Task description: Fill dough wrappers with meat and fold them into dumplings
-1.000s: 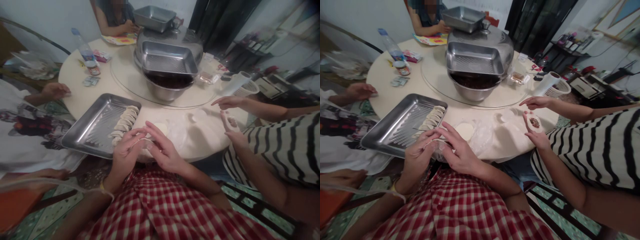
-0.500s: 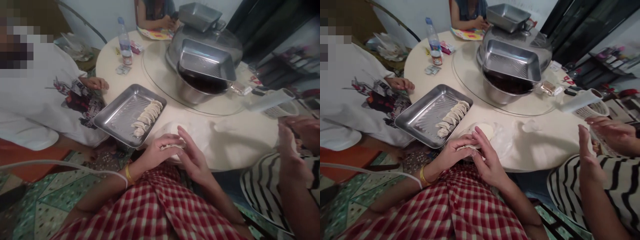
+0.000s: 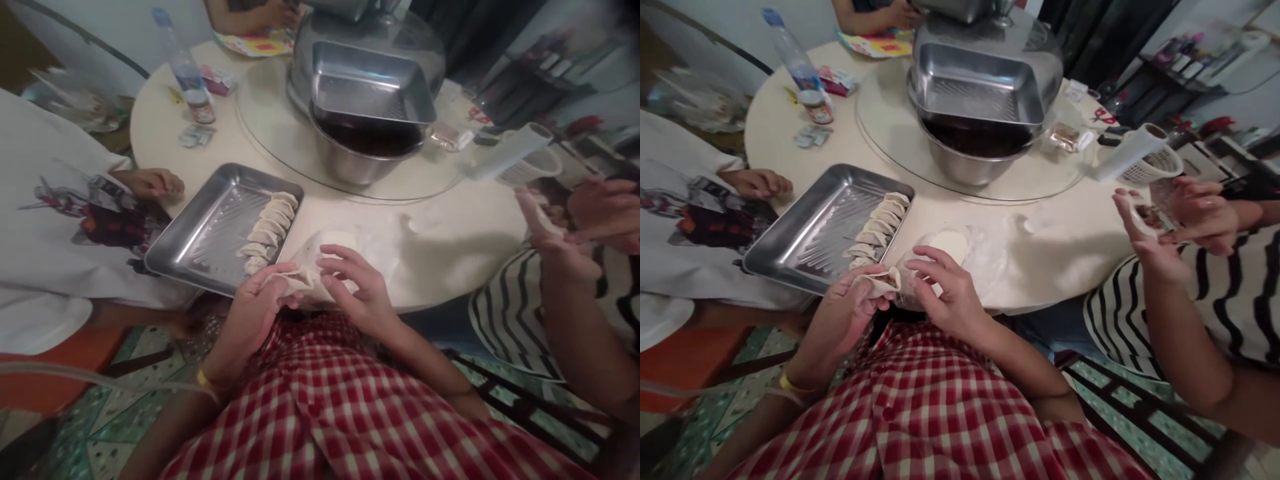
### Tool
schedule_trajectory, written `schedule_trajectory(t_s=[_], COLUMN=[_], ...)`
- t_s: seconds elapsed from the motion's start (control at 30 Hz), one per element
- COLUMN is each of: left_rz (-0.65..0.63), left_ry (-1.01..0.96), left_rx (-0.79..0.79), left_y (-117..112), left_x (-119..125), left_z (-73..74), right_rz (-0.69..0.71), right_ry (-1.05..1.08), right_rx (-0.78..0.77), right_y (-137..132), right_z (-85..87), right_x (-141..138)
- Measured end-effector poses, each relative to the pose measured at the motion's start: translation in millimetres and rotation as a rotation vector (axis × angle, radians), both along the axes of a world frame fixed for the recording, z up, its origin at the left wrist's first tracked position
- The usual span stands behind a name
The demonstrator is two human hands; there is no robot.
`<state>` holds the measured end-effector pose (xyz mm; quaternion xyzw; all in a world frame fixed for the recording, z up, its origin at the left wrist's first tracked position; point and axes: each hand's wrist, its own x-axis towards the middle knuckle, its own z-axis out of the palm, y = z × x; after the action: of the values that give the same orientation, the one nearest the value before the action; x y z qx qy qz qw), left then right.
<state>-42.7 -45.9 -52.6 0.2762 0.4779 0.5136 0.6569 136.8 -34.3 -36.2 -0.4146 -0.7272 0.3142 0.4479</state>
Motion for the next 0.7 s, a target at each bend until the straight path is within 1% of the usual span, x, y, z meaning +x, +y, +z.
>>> schedule_trajectory(t_s=[0.07, 0.13, 0.27, 0.33, 0.43, 0.57, 0.7], left_rz=[0.001, 0.002, 0.023, 0.022, 0.007, 0.009, 0.034], left_ry=[0.029, 0.085, 0.22, 0.269, 0.299, 0.255, 0.201], left_rx=[0.018, 0.068, 0.248, 0.302, 0.277, 0.216, 0.266], left_y=[-2.5, -6.8, -16.5, -19.4, -18.7, -9.4, 1.4], left_x=[-1.6, -3.9, -9.3, -11.7, -13.9, -13.5, -11.5], left_z=[1.8, 0.4, -5.4, -6.4, -5.3, -3.9, -5.2], right_rz=[0.009, 0.035, 0.083, 0.108, 0.118, 0.101, 0.124], right_ry=[0.005, 0.01, -0.022, -0.049, -0.025, 0.061, 0.054], right_rx=[0.062, 0.096, 0.09, 0.078, 0.057, 0.028, 0.049], right_y=[-0.1, -0.6, 0.4, 3.2, 10.0, 19.8, 25.5], right_z=[3.5, 7.9, 13.1, 12.7, 10.2, 8.9, 8.1], right_x=[-2.4, -5.0, -8.8, -10.9, -15.8, -22.2, -21.5])
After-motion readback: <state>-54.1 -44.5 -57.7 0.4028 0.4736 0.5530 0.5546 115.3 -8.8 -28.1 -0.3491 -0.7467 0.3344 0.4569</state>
